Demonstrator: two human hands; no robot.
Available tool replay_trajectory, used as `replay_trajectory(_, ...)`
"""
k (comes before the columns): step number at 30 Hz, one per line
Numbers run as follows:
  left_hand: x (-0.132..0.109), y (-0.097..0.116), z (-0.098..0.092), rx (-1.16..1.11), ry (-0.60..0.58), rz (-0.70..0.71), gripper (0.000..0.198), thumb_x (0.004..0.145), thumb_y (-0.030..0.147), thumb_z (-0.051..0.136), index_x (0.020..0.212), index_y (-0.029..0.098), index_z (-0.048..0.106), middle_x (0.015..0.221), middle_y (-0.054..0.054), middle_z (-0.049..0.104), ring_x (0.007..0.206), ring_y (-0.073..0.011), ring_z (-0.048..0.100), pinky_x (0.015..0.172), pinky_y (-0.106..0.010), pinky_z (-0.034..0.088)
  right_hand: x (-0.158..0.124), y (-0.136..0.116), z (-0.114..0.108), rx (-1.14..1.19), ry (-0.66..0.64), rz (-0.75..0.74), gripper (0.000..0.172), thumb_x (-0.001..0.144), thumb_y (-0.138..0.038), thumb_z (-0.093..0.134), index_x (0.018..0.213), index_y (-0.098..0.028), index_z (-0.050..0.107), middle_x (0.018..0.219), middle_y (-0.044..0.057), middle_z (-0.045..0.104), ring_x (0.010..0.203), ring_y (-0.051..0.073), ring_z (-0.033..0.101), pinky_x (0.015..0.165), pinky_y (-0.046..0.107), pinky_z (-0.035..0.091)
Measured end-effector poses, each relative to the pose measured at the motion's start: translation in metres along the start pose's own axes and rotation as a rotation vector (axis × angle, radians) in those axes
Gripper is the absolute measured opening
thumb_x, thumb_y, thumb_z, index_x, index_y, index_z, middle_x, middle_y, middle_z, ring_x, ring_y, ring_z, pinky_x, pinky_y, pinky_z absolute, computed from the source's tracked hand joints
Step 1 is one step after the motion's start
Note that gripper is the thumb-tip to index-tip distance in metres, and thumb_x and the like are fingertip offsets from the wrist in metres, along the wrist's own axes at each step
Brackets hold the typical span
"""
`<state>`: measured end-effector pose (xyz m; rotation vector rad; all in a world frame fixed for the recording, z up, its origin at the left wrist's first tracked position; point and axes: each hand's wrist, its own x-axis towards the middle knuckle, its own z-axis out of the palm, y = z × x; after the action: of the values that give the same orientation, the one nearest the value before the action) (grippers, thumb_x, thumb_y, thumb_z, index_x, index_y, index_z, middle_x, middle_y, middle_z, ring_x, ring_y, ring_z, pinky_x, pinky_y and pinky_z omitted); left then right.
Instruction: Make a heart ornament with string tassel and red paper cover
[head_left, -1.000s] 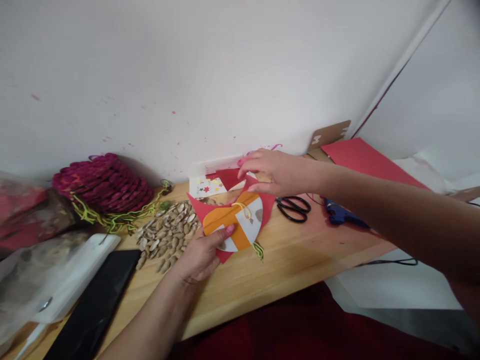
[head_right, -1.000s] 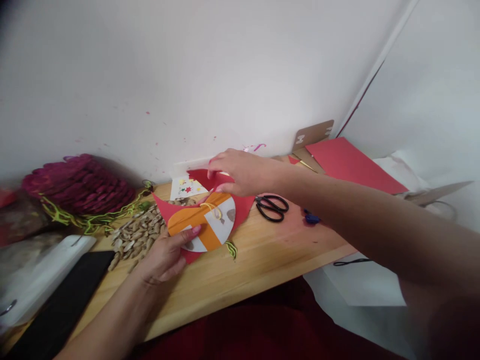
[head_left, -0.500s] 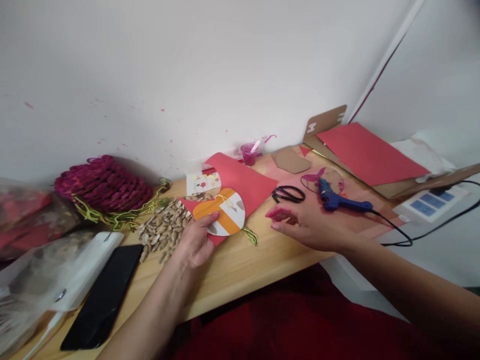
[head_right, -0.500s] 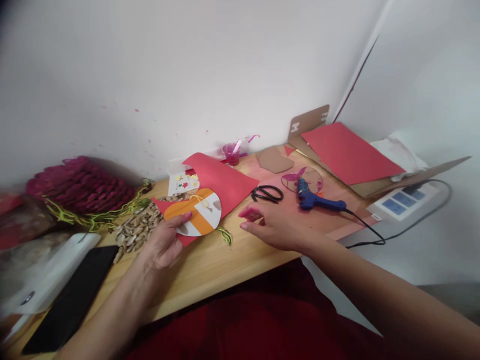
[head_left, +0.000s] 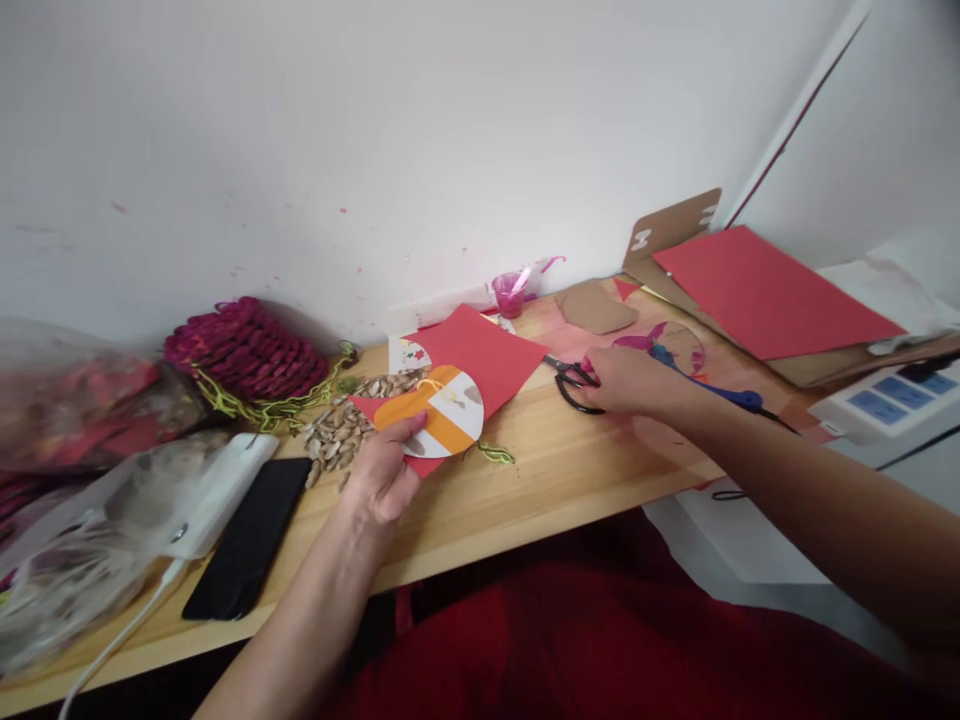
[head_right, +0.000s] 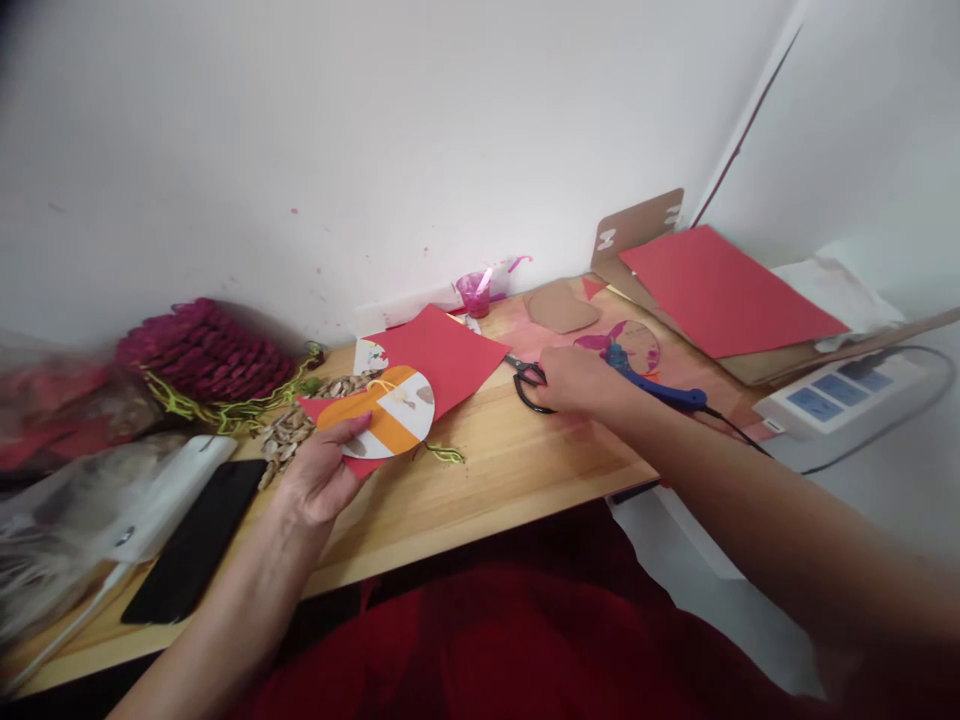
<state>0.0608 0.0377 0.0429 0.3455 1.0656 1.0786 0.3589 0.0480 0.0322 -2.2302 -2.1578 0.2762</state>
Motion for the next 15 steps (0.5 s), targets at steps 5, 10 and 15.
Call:
replay_trajectory(5,0.001,0.002,-0.002,-0.072,-0.032,0.039,0.054,0.091,-0.003,0.048,0.145,0.002,0.046,0.121,-0.022,0.072,0.103,-0.0294,0.074,0.093,-0.040,0.062,-0.032,0.013,-0.010,0.445,-0.196,0.029,0.033,0.078,-0.052,0.066,0.070,-0.020,0.063,0.060,0.005,0.059,0.051,0.017,0.048,0.049,0.031,0.026)
replay_trajectory(10,0.006,0.001,0.000,-0.116,-0.012,0.031,0.054,0.092,0.000,0.049,0.145,0.008,0.048,0.125,-0.020,0.071,0.113,-0.0308,0.070,0.094,-0.039,0.061,-0.094,-0.004,0.010,1.527,-0.473,0.171,0.037,0.072,-0.055,0.077,0.080,-0.022,0.064,0.069,0.001,0.058,0.050,0.011,0.042,0.041,0.024,0.017)
replay_trajectory(15,0.004,-0.004,0.010,-0.127,-0.003,0.034,0.051,0.093,0.001,0.049,0.143,0.006,0.049,0.119,-0.020,0.073,0.104,-0.0291,0.074,0.091,-0.037,0.062,-0.117,-0.058,0.038,1.871,-0.547,0.213,0.054,0.077,-0.071,0.071,0.088,-0.019,0.064,0.077,0.001,0.057,0.055,0.009,0.052,0.040,0.019,0.024)
